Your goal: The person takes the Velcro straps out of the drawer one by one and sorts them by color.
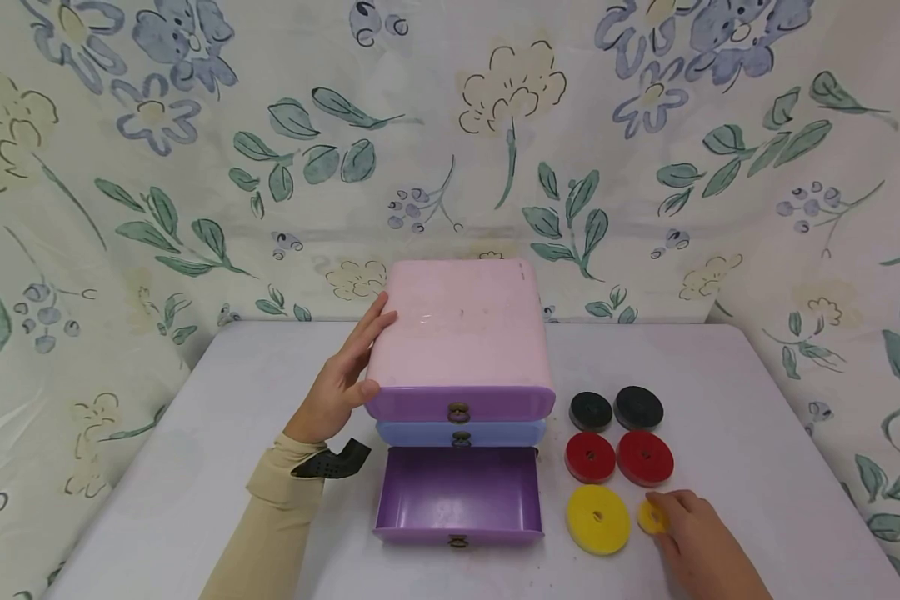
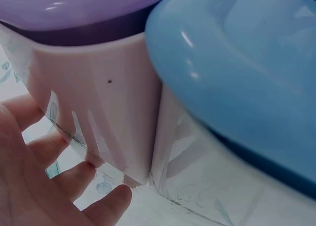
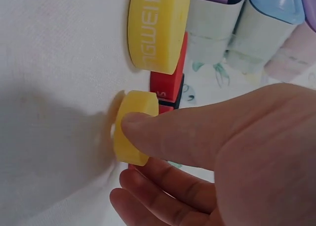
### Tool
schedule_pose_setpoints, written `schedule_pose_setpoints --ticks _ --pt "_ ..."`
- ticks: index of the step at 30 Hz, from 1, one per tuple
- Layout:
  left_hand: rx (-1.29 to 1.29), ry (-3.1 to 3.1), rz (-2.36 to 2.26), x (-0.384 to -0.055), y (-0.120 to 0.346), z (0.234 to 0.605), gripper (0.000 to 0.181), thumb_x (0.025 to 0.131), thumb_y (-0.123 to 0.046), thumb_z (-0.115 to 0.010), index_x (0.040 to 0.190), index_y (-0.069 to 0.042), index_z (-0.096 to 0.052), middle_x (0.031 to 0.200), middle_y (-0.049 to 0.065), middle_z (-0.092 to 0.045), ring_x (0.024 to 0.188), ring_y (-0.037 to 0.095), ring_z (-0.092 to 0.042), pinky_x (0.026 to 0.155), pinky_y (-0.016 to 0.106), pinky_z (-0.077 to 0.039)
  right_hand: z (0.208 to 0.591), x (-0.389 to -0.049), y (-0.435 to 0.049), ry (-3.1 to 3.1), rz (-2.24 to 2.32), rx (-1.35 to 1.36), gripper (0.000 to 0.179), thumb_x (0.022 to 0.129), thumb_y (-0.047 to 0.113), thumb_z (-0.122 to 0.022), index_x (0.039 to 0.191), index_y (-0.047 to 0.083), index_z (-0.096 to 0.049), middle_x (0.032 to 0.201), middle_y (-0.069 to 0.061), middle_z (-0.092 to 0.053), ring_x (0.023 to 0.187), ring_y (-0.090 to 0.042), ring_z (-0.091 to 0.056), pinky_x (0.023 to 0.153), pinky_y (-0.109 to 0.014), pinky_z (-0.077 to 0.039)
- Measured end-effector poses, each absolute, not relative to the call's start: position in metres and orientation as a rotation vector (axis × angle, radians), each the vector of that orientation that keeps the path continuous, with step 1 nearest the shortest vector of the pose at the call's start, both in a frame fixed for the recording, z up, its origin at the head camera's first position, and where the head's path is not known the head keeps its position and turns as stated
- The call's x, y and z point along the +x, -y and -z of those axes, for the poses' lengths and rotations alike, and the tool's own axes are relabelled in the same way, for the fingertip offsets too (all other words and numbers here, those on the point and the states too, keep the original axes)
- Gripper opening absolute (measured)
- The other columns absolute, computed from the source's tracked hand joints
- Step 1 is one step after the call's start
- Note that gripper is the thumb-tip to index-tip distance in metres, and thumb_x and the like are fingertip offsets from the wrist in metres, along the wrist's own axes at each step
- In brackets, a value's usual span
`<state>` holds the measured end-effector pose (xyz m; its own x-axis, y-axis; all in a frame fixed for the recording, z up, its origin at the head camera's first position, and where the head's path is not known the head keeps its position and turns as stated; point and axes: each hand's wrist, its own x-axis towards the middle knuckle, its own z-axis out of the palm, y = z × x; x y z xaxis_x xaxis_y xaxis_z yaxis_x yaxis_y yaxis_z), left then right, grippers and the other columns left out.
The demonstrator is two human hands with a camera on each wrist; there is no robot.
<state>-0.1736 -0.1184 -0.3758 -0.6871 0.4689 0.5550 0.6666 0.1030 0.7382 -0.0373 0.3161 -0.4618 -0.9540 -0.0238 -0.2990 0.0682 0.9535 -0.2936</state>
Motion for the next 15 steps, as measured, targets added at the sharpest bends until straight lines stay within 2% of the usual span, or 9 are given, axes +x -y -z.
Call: schedule_pose_setpoints --ticks 10,15 --pt "-1.149 2.187 1.637 -0.173 0.1187 0.3759 0.09 0.094 -0.069 -0.052 0.158 -0.009 -0.032 0.169 0.003 -0.007 0.154 0.024 -0.007 0.122 0.042 -0.02 0.4636 -0.0378 -0.3146 -2.774 0.409 0.035 0.055 0.081 0.012 -0.084 0.126 -0.007 -0.06 0.111 -0.022 -0.061 0.095 -0.034 -0.058 0.086 -0.055 -0.055" --pt "-1.147 2.189 1.638 -0.1733 0.1189 0.3766 0.091 0.093 -0.069 -0.052 0.158 -0.008 -0.032 0.169 0.003 -0.006 0.154 0.024 -0.006 0.122 0.044 -0.019 0.4606 -0.0369 -0.3144 -2.808 0.4 0.016 0.057 0.079 0.012 -0.085 0.128 -0.006 -0.06 0.115 -0.027 -0.058 0.099 -0.039 -0.057 0.087 -0.057 -0.054"
